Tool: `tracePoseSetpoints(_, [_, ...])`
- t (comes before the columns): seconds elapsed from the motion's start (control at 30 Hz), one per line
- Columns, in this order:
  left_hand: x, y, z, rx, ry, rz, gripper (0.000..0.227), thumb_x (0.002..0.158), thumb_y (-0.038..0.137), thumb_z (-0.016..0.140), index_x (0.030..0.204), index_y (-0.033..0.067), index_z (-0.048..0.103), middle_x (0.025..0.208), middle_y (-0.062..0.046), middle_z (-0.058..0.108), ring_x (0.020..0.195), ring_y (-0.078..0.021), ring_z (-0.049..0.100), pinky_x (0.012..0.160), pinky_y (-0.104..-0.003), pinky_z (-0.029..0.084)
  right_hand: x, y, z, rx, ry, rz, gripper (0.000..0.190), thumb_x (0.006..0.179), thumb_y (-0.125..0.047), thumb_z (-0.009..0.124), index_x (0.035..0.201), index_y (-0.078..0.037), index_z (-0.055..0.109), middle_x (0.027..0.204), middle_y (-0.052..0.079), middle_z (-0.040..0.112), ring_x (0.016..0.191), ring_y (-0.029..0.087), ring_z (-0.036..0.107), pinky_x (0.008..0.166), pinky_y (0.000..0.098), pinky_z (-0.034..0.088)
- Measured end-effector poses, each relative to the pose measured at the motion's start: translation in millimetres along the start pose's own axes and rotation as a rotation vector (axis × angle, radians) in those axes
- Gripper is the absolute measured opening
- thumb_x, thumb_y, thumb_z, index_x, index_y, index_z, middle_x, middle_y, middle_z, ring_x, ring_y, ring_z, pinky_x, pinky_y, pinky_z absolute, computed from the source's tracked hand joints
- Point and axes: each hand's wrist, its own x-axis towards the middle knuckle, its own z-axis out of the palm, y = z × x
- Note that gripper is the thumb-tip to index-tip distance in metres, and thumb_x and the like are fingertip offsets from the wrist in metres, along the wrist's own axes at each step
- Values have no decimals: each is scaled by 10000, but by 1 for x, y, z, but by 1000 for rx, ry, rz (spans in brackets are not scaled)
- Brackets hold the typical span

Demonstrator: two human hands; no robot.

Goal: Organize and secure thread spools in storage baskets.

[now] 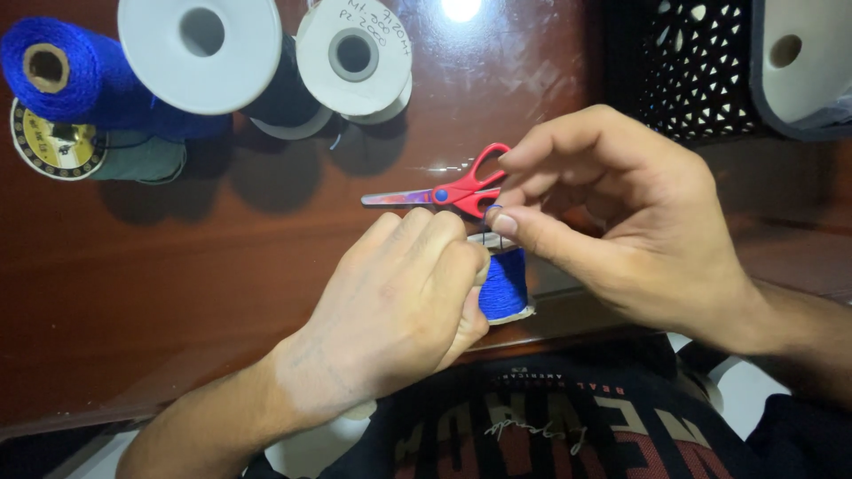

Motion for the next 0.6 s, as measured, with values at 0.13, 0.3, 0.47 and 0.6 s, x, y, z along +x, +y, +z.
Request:
tracePoseSetpoints(0.13, [1,0,1,14,-4,-4,312,790,121,755,1025,35,569,938,-109,532,851,-284,548,733,-414,427,3,0,5,70,-2,-22,332,906,33,720,1201,16,567,1077,85,688,1001,115,716,851,236,638])
tracePoseSetpoints(0.3, [1,0,1,14,1,-11,319,795,125,761,1034,31,571,937,-106,536,854,-280,551,740,-411,432,-1,8,4,50,-40,-28,370,922,16,746,1247,2,570,1067,77,734,987,101,746,745,202,630])
tracePoseSetpoints(0.47, [0,0,1,6,19,-9,319,808,127,759,1043,29,566,959,-103,546,879,-281,557,769,-410,438,-1,5,1,-12,-44,-67,387,906,25,750,1246,16,565,1133,98,709,1006,108,744,760,206,622])
tracePoseSetpoints(0.6, [0,0,0,15,12,-11,329,806,124,757,1061,24,574,949,-101,541,875,-279,556,773,-409,436,0,1,-1,-40,-55,-14,419,888,29,751,1266,12,570,1004,76,743,943,96,740,760,209,601])
